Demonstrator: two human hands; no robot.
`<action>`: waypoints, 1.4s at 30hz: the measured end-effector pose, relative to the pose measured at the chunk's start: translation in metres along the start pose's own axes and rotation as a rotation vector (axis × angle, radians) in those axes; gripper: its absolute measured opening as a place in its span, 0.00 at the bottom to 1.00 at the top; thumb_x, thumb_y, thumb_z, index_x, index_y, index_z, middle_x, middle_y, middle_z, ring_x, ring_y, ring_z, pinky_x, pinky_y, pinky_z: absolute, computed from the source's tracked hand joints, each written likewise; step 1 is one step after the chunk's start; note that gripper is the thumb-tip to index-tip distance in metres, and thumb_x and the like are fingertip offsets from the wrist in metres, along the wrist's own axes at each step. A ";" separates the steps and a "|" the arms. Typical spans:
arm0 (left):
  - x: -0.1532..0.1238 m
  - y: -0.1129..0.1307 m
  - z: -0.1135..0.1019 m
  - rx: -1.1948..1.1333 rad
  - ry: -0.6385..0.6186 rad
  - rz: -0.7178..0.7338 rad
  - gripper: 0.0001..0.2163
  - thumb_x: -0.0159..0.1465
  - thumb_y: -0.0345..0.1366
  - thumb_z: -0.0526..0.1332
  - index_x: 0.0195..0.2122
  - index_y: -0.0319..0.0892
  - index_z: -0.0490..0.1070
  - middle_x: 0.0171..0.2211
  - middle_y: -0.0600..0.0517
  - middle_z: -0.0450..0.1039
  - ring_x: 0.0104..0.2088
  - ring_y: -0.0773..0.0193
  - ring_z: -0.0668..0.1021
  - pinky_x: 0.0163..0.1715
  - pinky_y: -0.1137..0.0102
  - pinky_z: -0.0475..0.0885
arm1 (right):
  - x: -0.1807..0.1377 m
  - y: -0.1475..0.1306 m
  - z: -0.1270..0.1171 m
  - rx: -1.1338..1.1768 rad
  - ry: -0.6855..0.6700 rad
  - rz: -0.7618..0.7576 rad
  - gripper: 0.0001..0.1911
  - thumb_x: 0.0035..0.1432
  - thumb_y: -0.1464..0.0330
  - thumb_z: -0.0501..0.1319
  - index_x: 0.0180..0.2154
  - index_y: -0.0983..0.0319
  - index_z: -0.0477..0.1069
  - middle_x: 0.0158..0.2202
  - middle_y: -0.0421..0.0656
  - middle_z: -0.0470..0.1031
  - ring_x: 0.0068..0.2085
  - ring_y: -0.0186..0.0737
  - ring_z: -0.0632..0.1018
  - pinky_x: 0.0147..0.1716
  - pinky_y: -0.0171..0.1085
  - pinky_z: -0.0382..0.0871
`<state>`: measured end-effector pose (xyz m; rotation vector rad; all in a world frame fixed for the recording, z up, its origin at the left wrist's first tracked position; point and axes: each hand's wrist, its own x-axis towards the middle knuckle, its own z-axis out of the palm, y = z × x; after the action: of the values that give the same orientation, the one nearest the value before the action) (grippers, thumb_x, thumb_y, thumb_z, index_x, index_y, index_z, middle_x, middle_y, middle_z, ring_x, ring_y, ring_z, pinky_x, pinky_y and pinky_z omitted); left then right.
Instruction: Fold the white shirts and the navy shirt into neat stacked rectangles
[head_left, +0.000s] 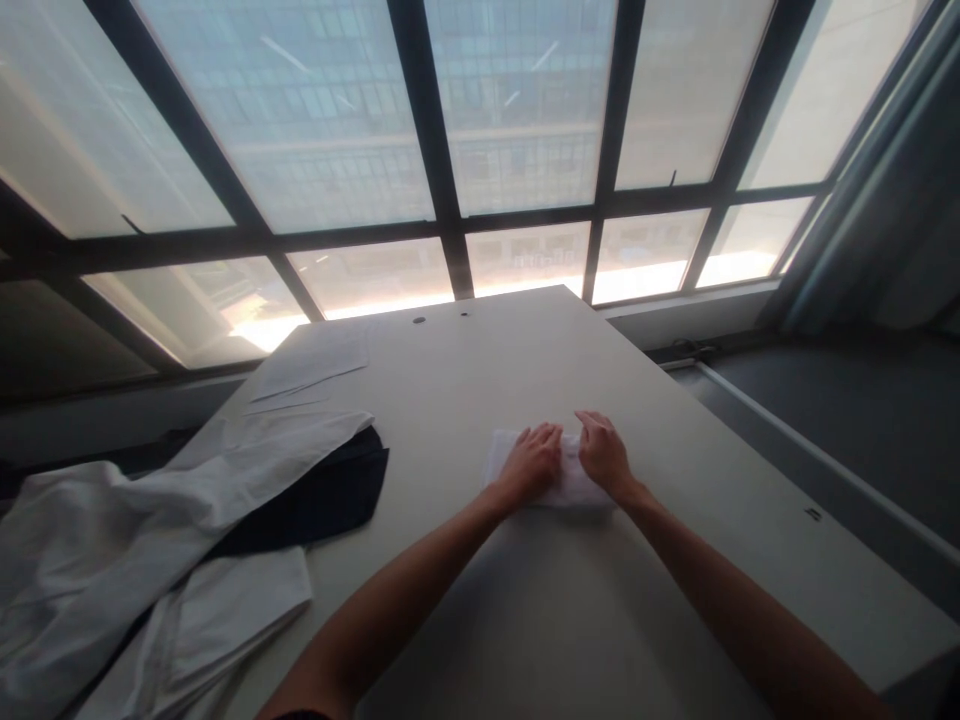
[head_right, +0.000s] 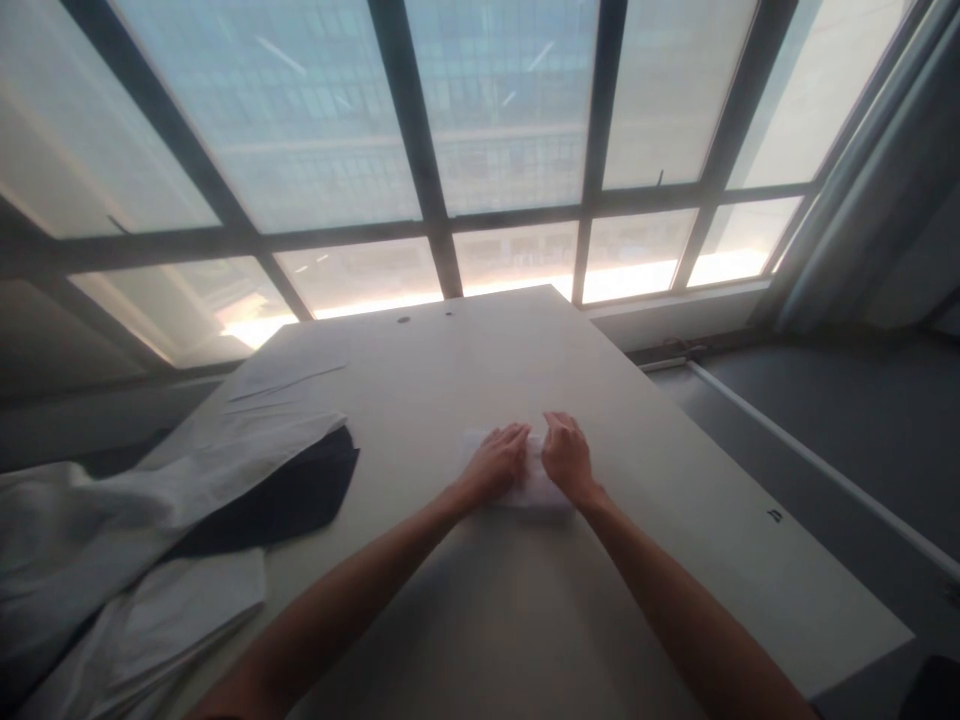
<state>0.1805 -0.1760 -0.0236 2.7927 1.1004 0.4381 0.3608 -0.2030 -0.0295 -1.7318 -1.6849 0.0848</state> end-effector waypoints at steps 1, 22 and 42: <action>0.002 0.009 0.009 0.038 -0.053 0.063 0.26 0.70 0.37 0.51 0.69 0.39 0.53 0.67 0.41 0.58 0.67 0.53 0.58 0.66 0.56 0.51 | -0.004 -0.015 0.008 -0.006 -0.054 -0.025 0.25 0.64 0.73 0.47 0.58 0.69 0.69 0.57 0.54 0.73 0.59 0.45 0.70 0.60 0.41 0.60; -0.033 -0.103 -0.006 -0.034 -0.047 -0.334 0.23 0.74 0.40 0.43 0.68 0.40 0.56 0.69 0.43 0.53 0.70 0.56 0.54 0.67 0.52 0.46 | -0.032 0.034 0.019 -0.219 -0.221 0.163 0.33 0.69 0.57 0.43 0.68 0.68 0.54 0.70 0.55 0.53 0.70 0.51 0.52 0.67 0.55 0.39; -0.089 -0.096 -0.021 -0.439 0.264 -0.423 0.11 0.64 0.35 0.61 0.46 0.42 0.76 0.42 0.49 0.78 0.43 0.60 0.78 0.49 0.66 0.72 | 0.025 0.035 0.002 -0.042 -0.136 -0.301 0.23 0.68 0.64 0.48 0.58 0.64 0.70 0.61 0.52 0.69 0.65 0.46 0.64 0.64 0.49 0.57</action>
<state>0.0491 -0.1664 -0.0432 2.0979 1.3997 0.8855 0.3928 -0.1762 -0.0390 -1.5114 -2.0423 0.0296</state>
